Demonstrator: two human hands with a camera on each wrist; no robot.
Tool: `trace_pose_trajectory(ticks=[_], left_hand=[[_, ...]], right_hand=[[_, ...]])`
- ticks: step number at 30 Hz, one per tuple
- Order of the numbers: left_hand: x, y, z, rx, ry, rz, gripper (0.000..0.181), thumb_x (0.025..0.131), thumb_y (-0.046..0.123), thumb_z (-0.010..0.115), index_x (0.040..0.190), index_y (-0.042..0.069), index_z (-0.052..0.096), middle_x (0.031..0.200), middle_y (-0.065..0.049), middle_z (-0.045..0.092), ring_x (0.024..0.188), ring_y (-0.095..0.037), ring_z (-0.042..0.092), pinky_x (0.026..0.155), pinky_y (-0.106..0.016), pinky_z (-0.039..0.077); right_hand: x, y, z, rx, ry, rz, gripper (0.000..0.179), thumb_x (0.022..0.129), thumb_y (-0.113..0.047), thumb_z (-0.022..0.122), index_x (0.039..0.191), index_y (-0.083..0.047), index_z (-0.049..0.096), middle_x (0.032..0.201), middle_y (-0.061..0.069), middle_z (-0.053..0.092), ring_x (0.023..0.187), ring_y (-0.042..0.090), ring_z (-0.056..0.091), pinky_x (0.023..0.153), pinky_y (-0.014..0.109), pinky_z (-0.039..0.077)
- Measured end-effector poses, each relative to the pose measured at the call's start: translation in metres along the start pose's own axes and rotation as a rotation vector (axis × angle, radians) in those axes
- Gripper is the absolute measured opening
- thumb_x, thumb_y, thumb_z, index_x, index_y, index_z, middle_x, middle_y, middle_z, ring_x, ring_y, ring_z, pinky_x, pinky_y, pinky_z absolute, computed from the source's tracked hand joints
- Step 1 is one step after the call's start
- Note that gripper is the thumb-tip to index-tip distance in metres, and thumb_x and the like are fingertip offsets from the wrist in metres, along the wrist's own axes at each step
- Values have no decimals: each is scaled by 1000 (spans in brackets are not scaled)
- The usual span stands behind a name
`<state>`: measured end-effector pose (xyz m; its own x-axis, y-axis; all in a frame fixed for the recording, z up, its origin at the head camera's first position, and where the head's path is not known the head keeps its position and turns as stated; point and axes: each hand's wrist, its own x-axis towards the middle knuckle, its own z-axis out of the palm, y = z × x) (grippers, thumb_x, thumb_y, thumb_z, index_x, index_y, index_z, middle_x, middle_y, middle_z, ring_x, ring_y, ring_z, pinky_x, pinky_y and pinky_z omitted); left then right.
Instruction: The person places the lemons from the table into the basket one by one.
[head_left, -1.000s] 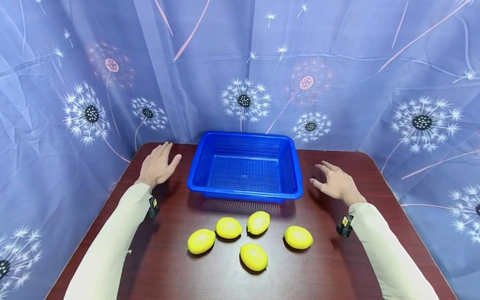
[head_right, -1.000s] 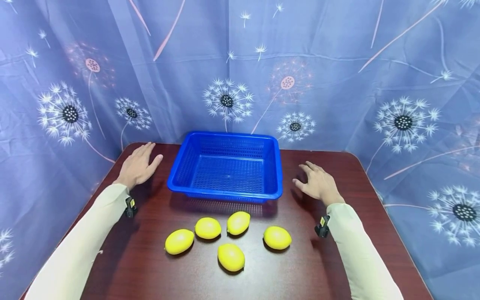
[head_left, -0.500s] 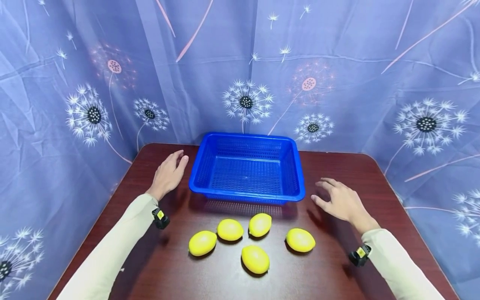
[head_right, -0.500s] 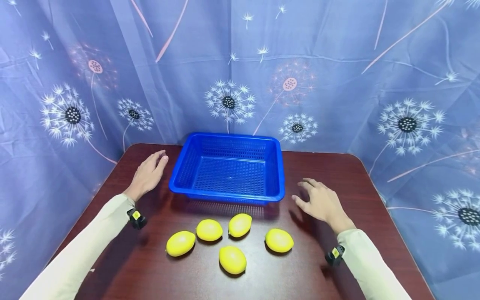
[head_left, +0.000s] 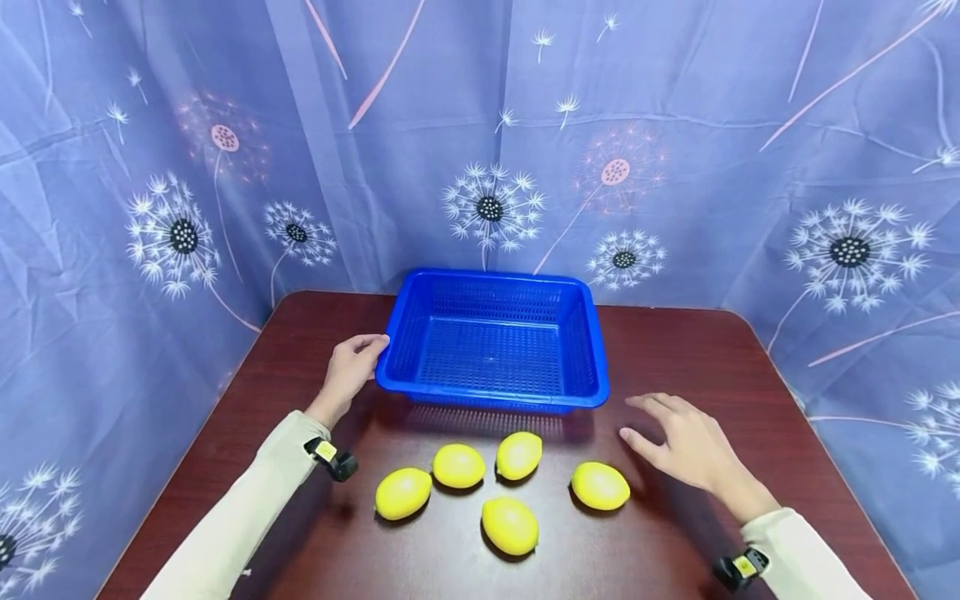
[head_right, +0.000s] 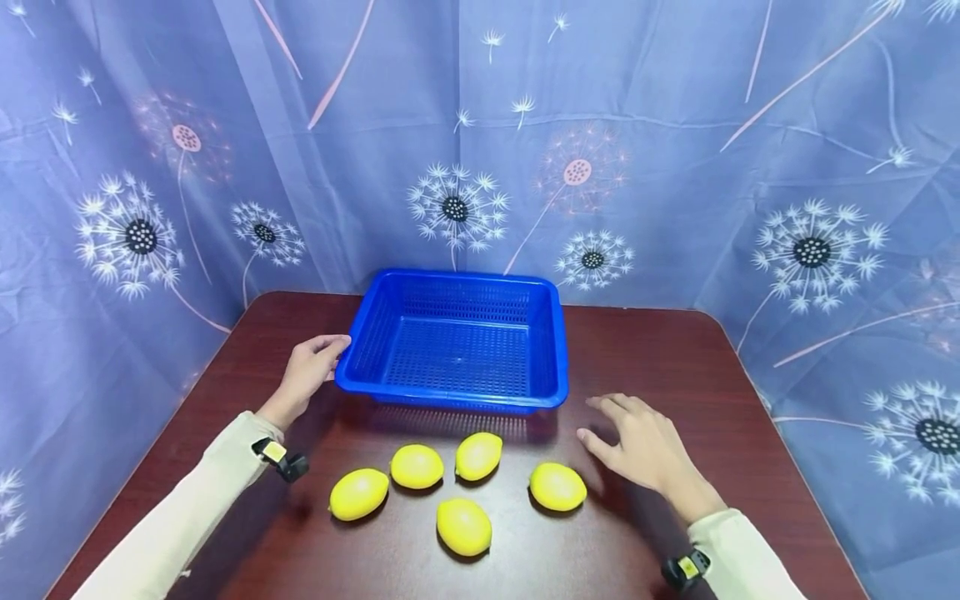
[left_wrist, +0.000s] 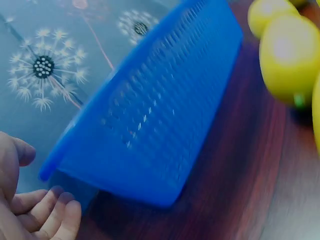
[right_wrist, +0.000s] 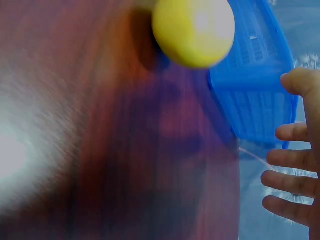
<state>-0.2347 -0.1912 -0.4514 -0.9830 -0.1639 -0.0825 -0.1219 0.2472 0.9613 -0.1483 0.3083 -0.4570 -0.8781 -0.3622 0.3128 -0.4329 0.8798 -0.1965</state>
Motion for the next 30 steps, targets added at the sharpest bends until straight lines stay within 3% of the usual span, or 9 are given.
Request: trace_pose_trajectory(ticks=[8, 11, 15, 18, 23, 30], left_hand=[[-2, -4, 3, -148, -22, -100, 51, 98, 31, 71, 134, -4, 62, 121, -21, 70, 80, -6, 70, 73, -21, 59], [-2, -5, 2, -187, -20, -130, 51, 97, 30, 73, 133, -5, 62, 114, -16, 72, 79, -7, 70, 73, -21, 60], [1, -7, 1, -286, -67, -171, 51, 98, 26, 72, 134, -7, 59, 101, -5, 74, 80, -7, 71, 73, -23, 60], [2, -9, 1, -364, -105, -202, 45, 98, 23, 72, 130, -6, 59, 91, 1, 74, 79, -9, 72, 73, -24, 61], [3, -10, 0, -435, -133, -240, 21, 98, 20, 71, 111, 5, 65, 84, 4, 73, 74, -8, 71, 70, -23, 60], [4, -9, 0, -489, -140, -257, 10, 98, 18, 71, 101, 10, 67, 82, 4, 73, 72, -9, 71, 68, -23, 60]], right_hand=[[-15, -22, 7, 37, 12, -92, 48, 85, -47, 80, 122, -18, 72, 115, 1, 72, 105, 25, 69, 78, 51, 60], [-18, -29, 10, 50, 2, -132, 52, 83, -52, 81, 122, -19, 72, 114, -3, 71, 104, 20, 68, 77, 47, 60], [-23, -36, 14, 64, -14, -168, 60, 78, -60, 82, 122, -21, 72, 115, -8, 70, 105, 14, 66, 79, 43, 60], [-26, -39, 17, 68, -27, -186, 65, 75, -65, 82, 123, -22, 72, 115, -11, 69, 105, 12, 65, 79, 42, 60], [-31, -39, 22, 78, -44, -190, 69, 72, -68, 83, 124, -24, 72, 115, -13, 68, 104, 8, 64, 77, 39, 60], [-34, -38, 29, 119, -56, -207, 58, 67, -56, 90, 115, -29, 73, 103, -22, 63, 94, -1, 56, 68, 26, 54]])
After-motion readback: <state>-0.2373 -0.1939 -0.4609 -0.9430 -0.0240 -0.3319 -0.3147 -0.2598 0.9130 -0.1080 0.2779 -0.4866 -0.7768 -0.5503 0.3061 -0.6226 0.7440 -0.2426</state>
